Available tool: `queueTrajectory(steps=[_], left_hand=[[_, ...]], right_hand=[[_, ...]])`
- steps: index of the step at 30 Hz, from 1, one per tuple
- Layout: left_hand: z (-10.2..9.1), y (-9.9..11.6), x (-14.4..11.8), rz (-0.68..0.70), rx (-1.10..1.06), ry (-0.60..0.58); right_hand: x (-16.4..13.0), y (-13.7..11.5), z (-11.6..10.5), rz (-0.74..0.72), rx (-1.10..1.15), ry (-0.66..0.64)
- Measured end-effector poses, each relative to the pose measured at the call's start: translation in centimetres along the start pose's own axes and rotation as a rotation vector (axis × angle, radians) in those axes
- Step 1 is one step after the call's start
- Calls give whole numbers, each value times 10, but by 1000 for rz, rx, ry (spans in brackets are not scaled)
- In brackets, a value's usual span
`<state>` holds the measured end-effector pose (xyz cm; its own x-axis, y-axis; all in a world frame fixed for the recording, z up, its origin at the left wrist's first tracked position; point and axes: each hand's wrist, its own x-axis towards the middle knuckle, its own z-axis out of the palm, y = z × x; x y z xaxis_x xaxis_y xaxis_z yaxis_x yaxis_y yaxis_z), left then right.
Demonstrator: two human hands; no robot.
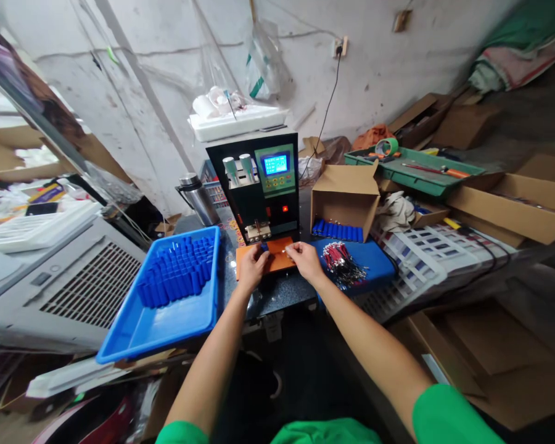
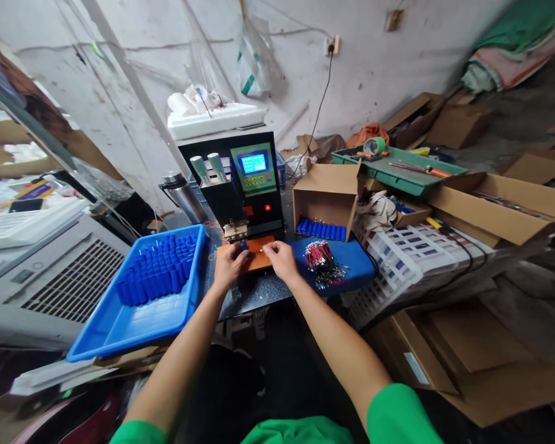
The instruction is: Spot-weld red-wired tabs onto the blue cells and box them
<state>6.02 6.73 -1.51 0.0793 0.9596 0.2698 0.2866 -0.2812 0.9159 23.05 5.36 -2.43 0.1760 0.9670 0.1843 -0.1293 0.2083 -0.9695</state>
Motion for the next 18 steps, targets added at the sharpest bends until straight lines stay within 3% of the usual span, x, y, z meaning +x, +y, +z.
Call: queueTrajectory(steps=[8, 18], left_hand=[[1, -7, 1, 23, -37, 8], [2, -8, -1, 33, -12, 32]], right_hand=[[33, 1, 40, -32, -44, -65], [34, 4, 49, -36, -183, -80]])
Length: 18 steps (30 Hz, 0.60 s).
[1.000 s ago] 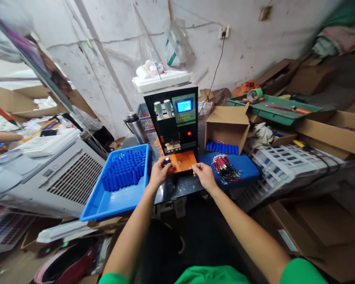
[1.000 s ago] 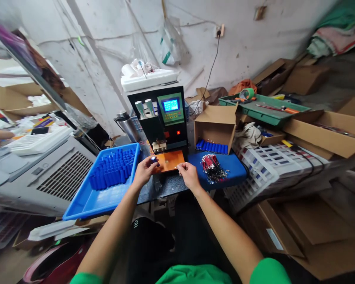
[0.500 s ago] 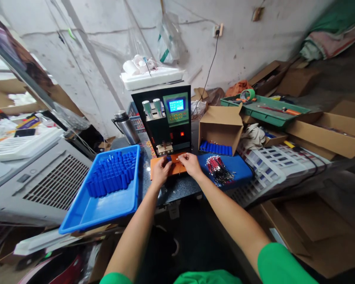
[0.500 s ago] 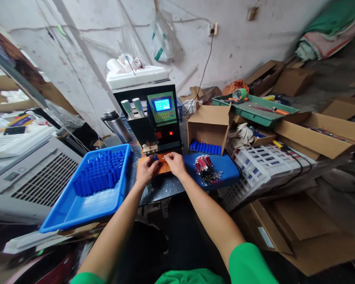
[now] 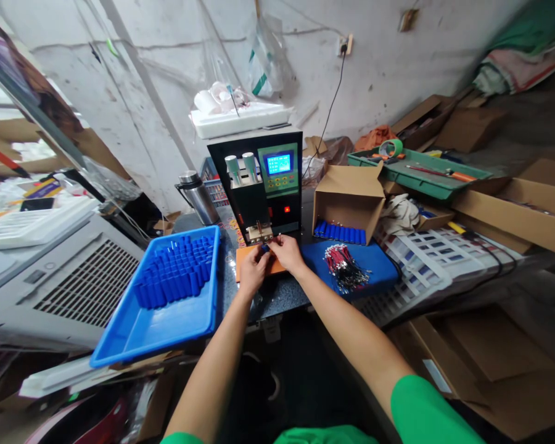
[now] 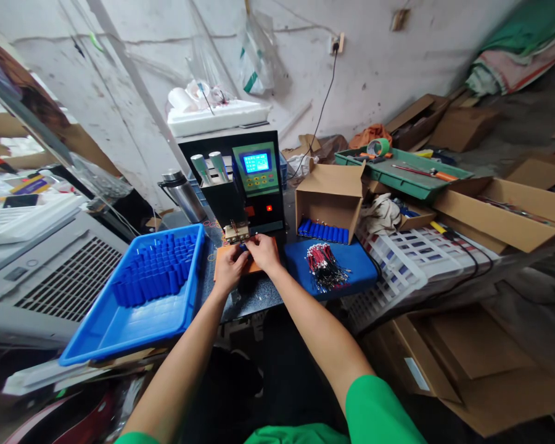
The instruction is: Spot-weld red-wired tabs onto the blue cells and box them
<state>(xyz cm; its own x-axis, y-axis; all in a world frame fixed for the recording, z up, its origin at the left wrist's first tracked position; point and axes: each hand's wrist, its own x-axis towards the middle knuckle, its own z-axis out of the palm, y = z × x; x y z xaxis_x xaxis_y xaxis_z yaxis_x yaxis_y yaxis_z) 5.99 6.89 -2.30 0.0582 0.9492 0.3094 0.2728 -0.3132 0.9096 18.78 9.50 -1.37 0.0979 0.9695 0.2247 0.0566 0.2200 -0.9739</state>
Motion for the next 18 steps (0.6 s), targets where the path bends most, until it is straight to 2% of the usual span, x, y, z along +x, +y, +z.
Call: queueTrajectory(steps=[8, 18], left_hand=[[0, -9, 1, 55, -9, 14], [1, -13, 1, 51, -42, 27]], right_hand=[[-1, -6, 0, 21, -19, -24], [1, -2, 1, 10, -37, -17]])
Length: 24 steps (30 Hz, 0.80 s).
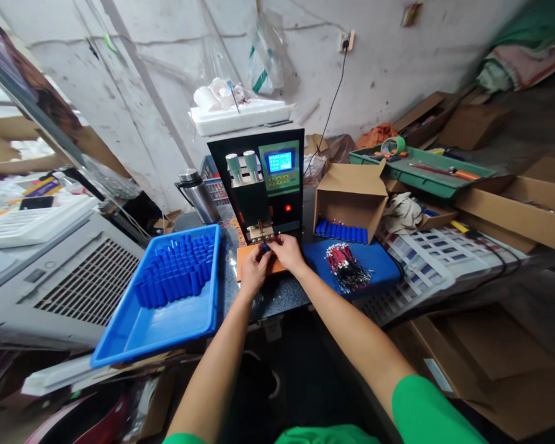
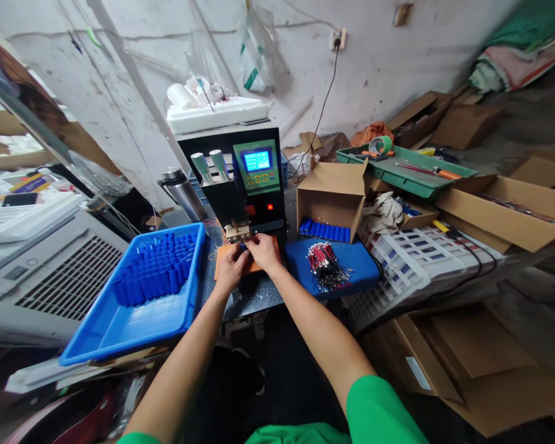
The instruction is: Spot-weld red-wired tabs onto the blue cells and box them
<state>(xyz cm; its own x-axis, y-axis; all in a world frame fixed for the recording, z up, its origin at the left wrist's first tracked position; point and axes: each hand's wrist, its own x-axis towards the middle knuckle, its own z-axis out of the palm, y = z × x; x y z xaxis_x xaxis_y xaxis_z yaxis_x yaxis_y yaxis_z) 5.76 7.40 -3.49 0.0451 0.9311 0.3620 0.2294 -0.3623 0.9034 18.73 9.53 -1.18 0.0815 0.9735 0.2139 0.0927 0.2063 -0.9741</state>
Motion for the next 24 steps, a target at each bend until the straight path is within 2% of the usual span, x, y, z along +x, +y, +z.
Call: queueTrajectory(steps=[11, 16, 24], left_hand=[[0, -1, 1, -21, 13, -15], [2, 3, 1, 6, 4, -6], [2, 3, -1, 3, 25, 8]], right_hand=[[2, 6, 1, 10, 36, -22], [-5, 10, -8, -57, 54, -16], [-11, 18, -17, -18, 71, -85]])
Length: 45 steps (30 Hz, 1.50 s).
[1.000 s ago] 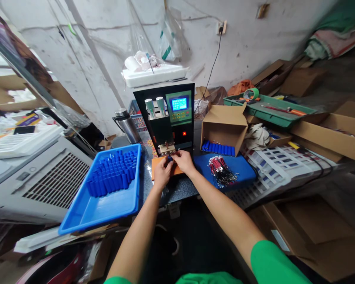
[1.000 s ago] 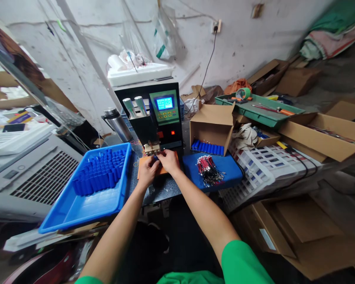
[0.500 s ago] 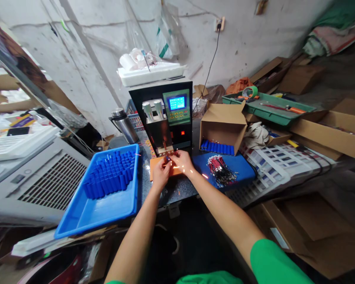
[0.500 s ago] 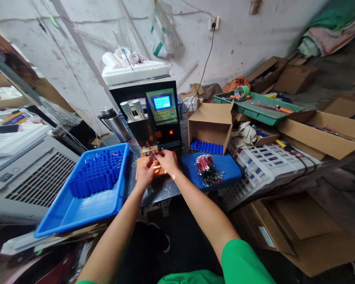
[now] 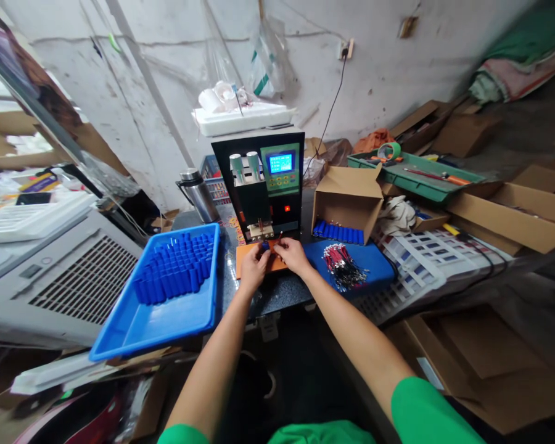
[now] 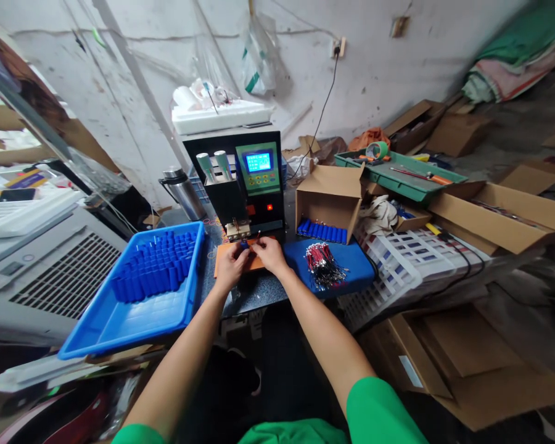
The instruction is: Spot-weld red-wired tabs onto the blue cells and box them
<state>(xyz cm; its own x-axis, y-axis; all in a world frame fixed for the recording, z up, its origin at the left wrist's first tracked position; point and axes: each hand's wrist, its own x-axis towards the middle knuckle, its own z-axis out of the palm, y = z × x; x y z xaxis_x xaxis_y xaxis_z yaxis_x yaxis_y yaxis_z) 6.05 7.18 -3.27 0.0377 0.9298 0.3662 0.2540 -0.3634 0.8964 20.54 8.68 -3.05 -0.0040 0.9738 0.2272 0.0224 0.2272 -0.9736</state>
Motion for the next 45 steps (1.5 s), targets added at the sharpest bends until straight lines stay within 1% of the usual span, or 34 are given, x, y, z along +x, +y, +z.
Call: queueTrajectory(steps=[4, 5, 7, 10, 13, 16, 19, 22, 25, 28, 30, 32, 34, 38, 40, 43, 45], left_hand=[[-2, 6, 2, -3, -44, -45], [-4, 8, 2, 1, -51, -39], [-11, 11, 0, 0, -39, 23], [-25, 14, -10, -28, 59, 104], [-37, 16, -27, -15, 175, 82], [-40, 18, -42, 72, 305, 49], [-36, 19, -46, 168, 455, 39], [-31, 16, -42, 200, 489, 37], [-25, 14, -38, 128, 376, 34], [-18, 16, -36, 10, 164, 71], [-12, 19, -34, -40, 51, 98], [-5, 22, -32, -72, -14, 118], [2, 23, -29, -80, -31, 140], [16, 22, -26, -56, 6, 149], [19, 21, -27, -57, 18, 145], [14, 19, -30, -21, 89, 162], [6, 17, -31, 71, 212, 170]], right_hand=[[0, 0, 0, 49, 38, 13], [-1, -1, 0, 61, 49, 13], [-1, -2, -1, 78, 68, 15], [-2, -3, -3, 93, 95, 18], [-3, -3, -4, 94, 105, 24], [-3, -2, -3, 74, 90, 28], [-2, -1, -2, 67, 81, 26], [-2, -1, -1, 70, 79, 26], [-3, -5, -5, 91, 109, -5], [-6, -11, -12, 116, 165, -104], [-8, -14, -17, 116, 201, -167], [-10, -15, -19, 103, 219, -197], [-11, -15, -20, 81, 218, -198], [-11, -11, -17, 53, 209, -170], [-11, -10, -16, 53, 202, -155], [-10, -9, -15, 61, 209, -127], [-9, -8, -15, 78, 238, -95]])
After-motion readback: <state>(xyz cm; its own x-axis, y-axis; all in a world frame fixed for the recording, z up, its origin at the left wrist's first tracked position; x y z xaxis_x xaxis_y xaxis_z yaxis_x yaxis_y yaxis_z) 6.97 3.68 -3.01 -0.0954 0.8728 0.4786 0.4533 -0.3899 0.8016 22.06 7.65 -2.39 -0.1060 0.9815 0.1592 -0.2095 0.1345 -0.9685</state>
